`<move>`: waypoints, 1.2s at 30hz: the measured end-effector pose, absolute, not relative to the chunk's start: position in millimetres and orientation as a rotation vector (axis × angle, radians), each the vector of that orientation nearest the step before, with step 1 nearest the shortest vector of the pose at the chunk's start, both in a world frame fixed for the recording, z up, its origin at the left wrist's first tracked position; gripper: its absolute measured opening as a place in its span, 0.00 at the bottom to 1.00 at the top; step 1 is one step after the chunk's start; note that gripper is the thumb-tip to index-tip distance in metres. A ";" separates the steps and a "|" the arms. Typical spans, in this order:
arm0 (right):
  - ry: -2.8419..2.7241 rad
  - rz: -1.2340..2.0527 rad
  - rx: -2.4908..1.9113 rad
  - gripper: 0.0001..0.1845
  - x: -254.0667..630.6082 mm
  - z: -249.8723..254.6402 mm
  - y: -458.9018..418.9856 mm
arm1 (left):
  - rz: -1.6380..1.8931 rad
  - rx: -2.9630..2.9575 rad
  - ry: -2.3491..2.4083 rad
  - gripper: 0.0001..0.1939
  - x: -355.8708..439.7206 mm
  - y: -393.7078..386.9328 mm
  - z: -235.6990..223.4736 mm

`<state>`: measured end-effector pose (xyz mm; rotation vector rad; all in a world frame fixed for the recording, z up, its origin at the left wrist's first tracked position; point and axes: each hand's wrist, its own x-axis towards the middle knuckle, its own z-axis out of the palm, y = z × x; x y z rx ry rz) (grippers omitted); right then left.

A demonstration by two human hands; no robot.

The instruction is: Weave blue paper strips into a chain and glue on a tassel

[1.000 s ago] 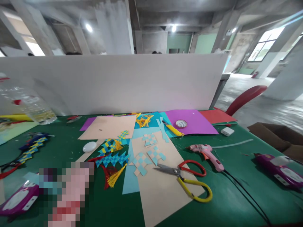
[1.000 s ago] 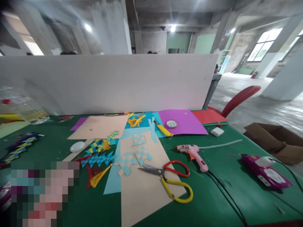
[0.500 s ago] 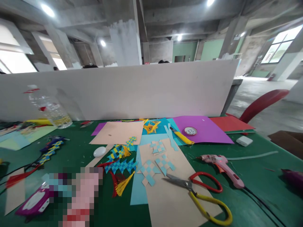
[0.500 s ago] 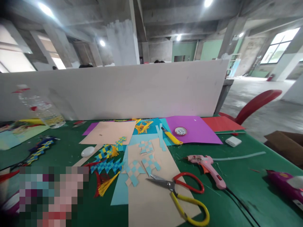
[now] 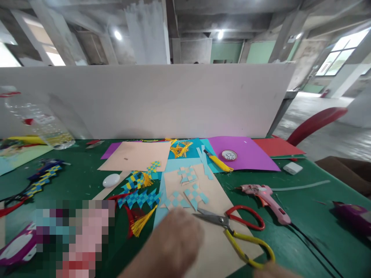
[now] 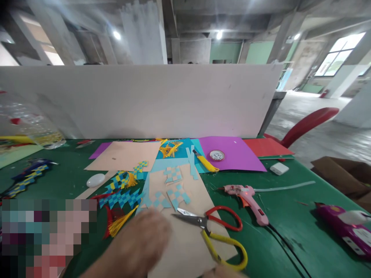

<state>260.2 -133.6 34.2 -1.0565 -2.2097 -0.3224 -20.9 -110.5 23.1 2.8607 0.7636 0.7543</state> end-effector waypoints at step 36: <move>-2.323 -0.518 -1.426 0.24 260.1 1.7 -154.7 | 1.481 0.483 0.646 0.09 -24.6 13.1 38.3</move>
